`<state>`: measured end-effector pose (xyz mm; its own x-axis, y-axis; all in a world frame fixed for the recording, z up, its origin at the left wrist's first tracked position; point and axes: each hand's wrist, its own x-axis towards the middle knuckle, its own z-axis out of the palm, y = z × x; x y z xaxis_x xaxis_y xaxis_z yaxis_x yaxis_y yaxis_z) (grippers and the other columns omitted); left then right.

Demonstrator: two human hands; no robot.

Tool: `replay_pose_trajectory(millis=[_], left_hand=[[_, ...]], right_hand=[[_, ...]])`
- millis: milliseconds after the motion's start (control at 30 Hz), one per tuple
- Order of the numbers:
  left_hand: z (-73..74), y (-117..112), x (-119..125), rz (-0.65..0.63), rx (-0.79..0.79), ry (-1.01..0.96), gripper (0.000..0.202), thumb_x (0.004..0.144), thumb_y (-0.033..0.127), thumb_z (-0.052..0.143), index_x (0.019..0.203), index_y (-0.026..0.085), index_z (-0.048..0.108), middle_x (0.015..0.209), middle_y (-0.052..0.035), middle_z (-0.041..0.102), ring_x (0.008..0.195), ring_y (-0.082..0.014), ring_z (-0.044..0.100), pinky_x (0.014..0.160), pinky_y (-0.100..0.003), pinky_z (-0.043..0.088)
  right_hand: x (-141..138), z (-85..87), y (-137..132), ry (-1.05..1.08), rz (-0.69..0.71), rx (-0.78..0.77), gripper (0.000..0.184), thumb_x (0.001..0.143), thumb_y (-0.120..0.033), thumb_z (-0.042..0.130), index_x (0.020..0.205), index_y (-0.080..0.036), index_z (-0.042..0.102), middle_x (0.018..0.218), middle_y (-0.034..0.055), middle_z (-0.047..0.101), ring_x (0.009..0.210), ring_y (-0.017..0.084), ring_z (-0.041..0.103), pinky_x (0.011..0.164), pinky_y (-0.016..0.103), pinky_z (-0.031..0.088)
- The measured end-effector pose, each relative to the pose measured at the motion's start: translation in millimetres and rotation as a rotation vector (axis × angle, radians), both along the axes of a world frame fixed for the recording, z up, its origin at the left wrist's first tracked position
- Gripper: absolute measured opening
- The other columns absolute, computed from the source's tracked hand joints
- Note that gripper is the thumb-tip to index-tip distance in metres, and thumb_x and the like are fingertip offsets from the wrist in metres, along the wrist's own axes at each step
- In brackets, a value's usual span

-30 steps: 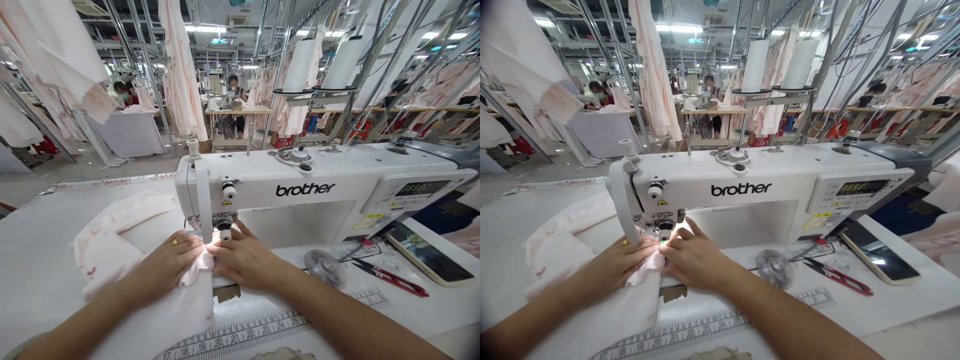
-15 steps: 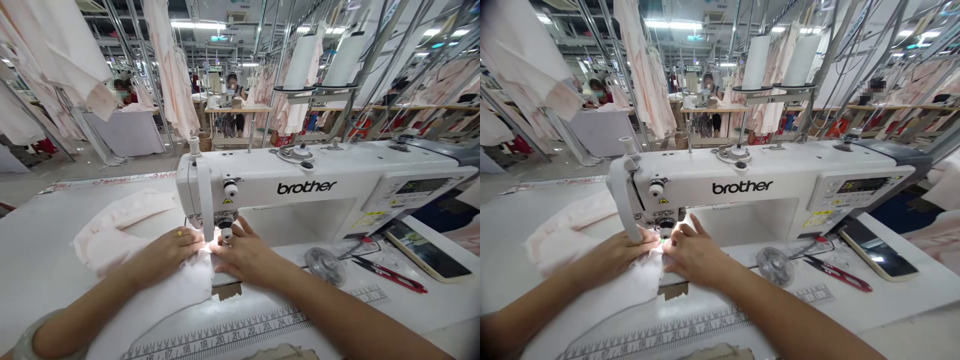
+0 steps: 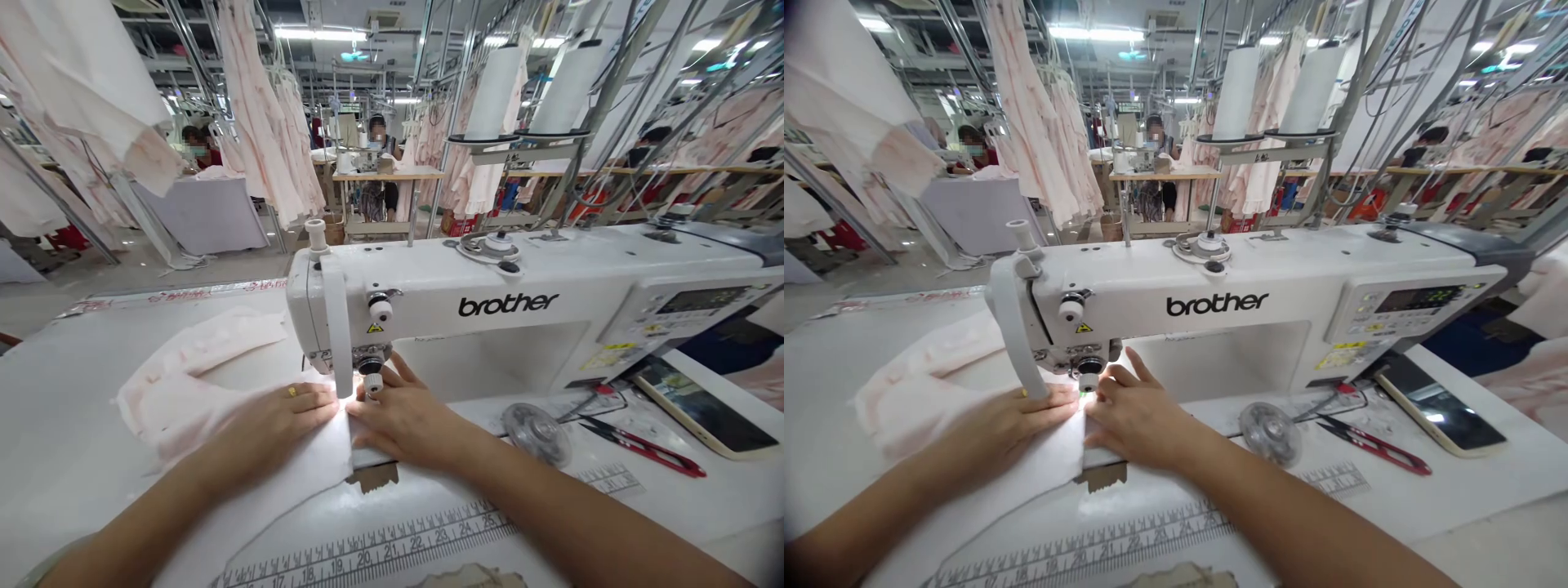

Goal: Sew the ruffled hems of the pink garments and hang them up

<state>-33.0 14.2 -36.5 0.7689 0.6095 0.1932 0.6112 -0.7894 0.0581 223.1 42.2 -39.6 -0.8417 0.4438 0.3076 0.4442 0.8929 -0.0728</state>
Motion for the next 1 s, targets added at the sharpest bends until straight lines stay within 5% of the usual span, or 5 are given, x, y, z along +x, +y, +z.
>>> replay_pose_trajectory(millis=[233,733,900,1000], left_hand=[[-9.2,7,1,0.191,-0.099,-0.014,0.045,0.092,0.006,0.039,0.132,0.021,0.054,0.132,-0.0066,0.06,0.12,-0.021,0.057,0.103,-0.039,0.049],[-9.7,18,-5,0.205,-0.03,-0.04,0.036,0.097,0.019,0.039,0.124,0.027,0.061,0.125,-0.002,0.065,0.116,-0.0196,0.057,0.104,-0.037,0.042],[5.6,29,-62,0.566,0.081,-0.007,0.038,0.096,0.026,0.034,0.122,0.02,0.061,0.128,-0.0096,0.062,0.13,-0.029,0.045,0.109,-0.052,0.03],[13.4,10,-112,0.793,0.077,0.045,0.037,0.093,0.031,0.037,0.11,0.013,0.065,0.115,-0.0165,0.066,0.11,-0.0336,0.058,0.092,-0.053,0.043]], right_hand=[[1,-0.7,4,0.054,-0.049,-0.029,0.028,0.097,-0.047,0.052,0.105,-0.023,0.064,0.11,0.0046,0.063,0.121,0.022,0.044,0.119,0.05,0.01],[6,-3.1,14,0.13,-0.037,-0.044,0.024,0.096,-0.042,0.056,0.104,-0.024,0.07,0.092,0.0032,0.062,0.108,0.02,0.05,0.118,0.047,0.011],[7,-0.6,14,0.131,-0.039,-0.04,0.023,0.096,-0.04,0.056,0.1,-0.022,0.071,0.089,0.0032,0.062,0.101,0.019,0.053,0.117,0.046,0.014],[4,0.3,9,0.149,-0.012,-0.019,0.024,0.096,-0.039,0.056,0.098,-0.019,0.07,0.09,0.0044,0.064,0.097,0.02,0.053,0.111,0.044,0.026]])
